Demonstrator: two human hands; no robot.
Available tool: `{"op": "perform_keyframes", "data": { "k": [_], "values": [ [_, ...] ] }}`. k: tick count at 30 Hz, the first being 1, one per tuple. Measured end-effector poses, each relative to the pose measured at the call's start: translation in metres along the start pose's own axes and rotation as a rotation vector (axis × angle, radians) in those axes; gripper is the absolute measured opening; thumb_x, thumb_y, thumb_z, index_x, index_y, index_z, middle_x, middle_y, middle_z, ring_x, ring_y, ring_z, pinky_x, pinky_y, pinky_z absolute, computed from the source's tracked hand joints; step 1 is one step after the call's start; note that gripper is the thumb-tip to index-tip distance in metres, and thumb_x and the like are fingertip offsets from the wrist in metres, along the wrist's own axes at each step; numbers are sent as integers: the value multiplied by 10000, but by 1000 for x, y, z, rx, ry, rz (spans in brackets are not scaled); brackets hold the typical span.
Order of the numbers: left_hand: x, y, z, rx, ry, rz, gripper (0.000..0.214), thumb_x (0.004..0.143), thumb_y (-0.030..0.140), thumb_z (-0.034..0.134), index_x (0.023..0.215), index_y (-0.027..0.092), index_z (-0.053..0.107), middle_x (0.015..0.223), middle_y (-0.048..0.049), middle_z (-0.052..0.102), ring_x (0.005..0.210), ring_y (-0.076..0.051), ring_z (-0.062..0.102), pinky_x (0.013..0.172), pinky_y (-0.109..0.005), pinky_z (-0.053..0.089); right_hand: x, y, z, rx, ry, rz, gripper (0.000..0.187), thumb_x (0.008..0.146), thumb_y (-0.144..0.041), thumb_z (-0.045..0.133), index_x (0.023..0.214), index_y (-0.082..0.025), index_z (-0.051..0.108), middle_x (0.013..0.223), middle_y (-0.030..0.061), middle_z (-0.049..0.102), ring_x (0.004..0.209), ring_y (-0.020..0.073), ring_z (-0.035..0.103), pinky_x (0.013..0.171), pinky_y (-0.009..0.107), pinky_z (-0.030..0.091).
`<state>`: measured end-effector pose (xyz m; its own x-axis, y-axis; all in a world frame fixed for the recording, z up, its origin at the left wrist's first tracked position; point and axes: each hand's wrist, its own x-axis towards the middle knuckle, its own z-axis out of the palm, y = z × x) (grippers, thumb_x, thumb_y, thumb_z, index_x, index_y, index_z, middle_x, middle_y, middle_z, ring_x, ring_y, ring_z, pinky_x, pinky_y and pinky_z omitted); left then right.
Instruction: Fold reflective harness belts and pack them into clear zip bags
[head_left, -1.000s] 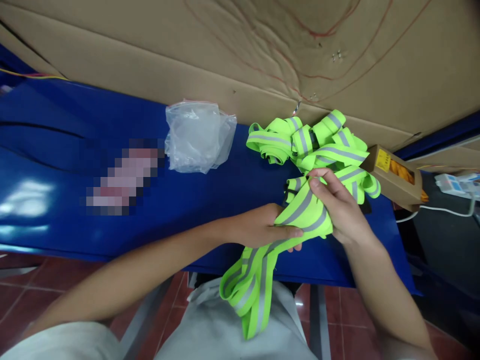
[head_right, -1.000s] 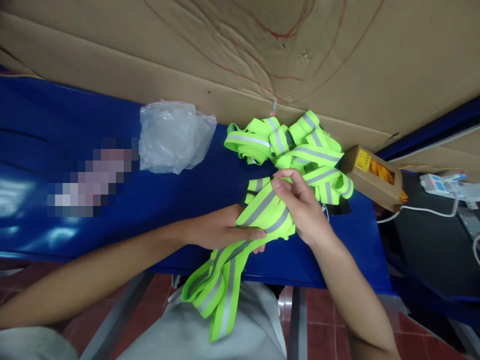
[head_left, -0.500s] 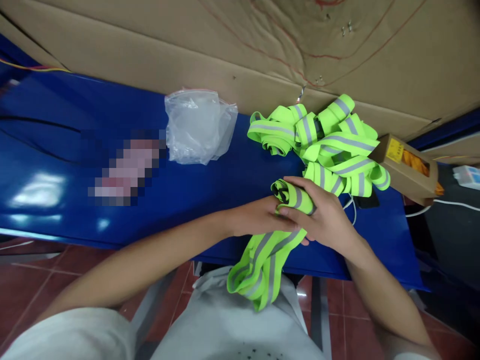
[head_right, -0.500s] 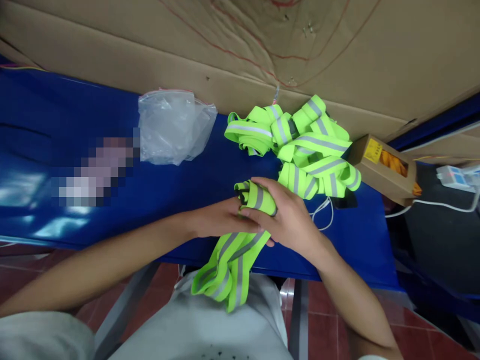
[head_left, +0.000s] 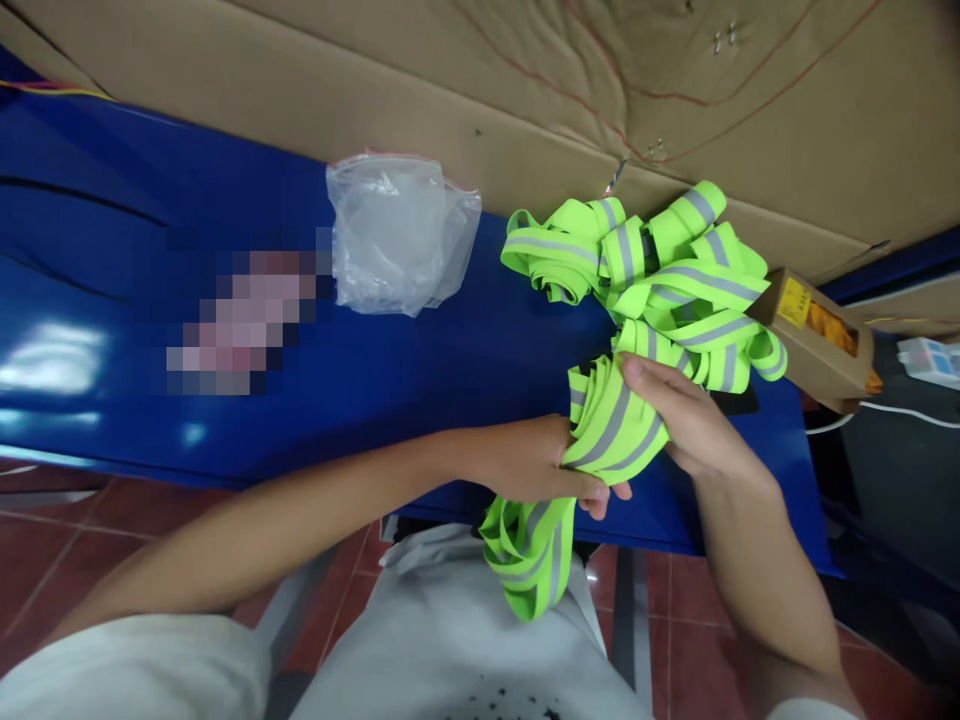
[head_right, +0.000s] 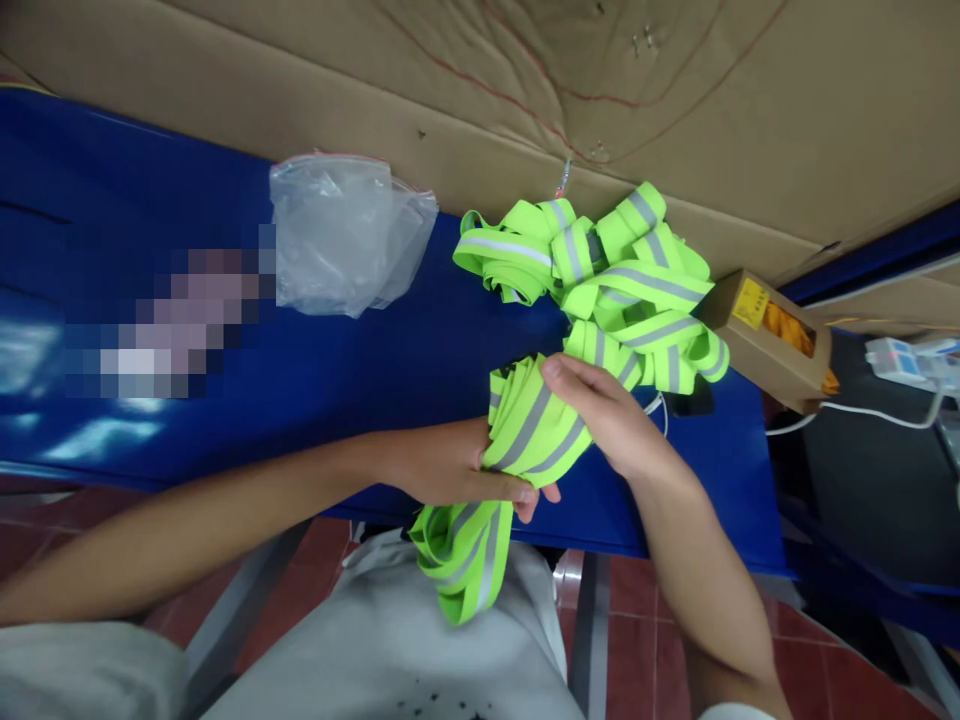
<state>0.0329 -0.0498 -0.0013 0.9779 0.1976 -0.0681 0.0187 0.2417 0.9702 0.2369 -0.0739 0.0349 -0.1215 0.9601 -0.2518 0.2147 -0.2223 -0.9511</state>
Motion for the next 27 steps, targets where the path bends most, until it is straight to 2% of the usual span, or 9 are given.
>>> {"op": "perform_keyframes", "data": {
  "k": [3,6,8,11,12,14,18,23,27],
  "values": [
    [-2,2,1,72,20,34,233,1003,285,582,998,141,766,997,-93,778,964,-168,727,908,-269,572,5,3,6,-145,96,-132,274,921,-512,717,951,-243,676,843,-9,680,681,141,625,585,250,506],
    [-2,4,-2,87,63,58,255,1005,285,577,958,135,779,1065,-108,781,1008,-186,736,979,-304,566,2,2,7,-354,143,-350,222,1003,-438,619,1051,-247,721,1023,30,743,888,177,699,773,292,560],
    [-2,6,-6,75,93,77,224,990,272,603,1006,136,780,1090,-110,783,1045,-201,735,1005,-336,568,-1,1,10,-470,38,-445,329,1013,-450,594,1254,-248,693,1247,72,722,1132,233,684,947,361,554],
    [-1,6,-10,-9,122,115,159,929,234,688,1010,124,769,1065,-118,787,1056,-222,736,993,-369,585,-5,2,17,-569,-28,-507,658,884,-503,759,1451,-238,556,1439,118,609,1299,299,605,1050,442,527],
    [0,5,-10,-63,125,116,149,903,221,719,999,118,765,1044,-118,787,1039,-225,741,975,-371,593,-6,3,19,-578,3,-513,689,850,-506,794,1441,-237,562,1427,122,613,1294,304,606,1052,451,530],
    [2,4,-8,-216,152,87,146,855,206,769,967,112,761,988,-105,785,978,-217,749,927,-356,606,-6,4,23,-585,75,-530,609,853,-488,796,1379,-243,612,1364,112,651,1256,299,630,1046,453,538],
    [5,4,0,-493,238,-44,177,782,222,841,909,123,767,904,-63,770,853,-172,736,832,-300,604,-7,3,23,-641,191,-562,512,871,-470,780,1324,-266,656,1322,89,696,1214,302,666,1036,451,555],
    [6,5,9,-537,339,-113,353,641,183,936,943,160,754,882,-22,760,833,-163,717,841,-316,578,-6,2,22,-584,262,-501,438,894,-456,760,1282,-266,684,1254,62,742,1136,292,717,966,410,599],
    [9,-2,15,-524,448,-129,389,638,179,929,981,166,748,917,-43,760,868,-197,713,858,-360,565,-6,4,25,-524,323,-473,384,919,-493,717,1232,-271,708,1173,47,766,1078,285,733,895,391,618]
  ]
}}
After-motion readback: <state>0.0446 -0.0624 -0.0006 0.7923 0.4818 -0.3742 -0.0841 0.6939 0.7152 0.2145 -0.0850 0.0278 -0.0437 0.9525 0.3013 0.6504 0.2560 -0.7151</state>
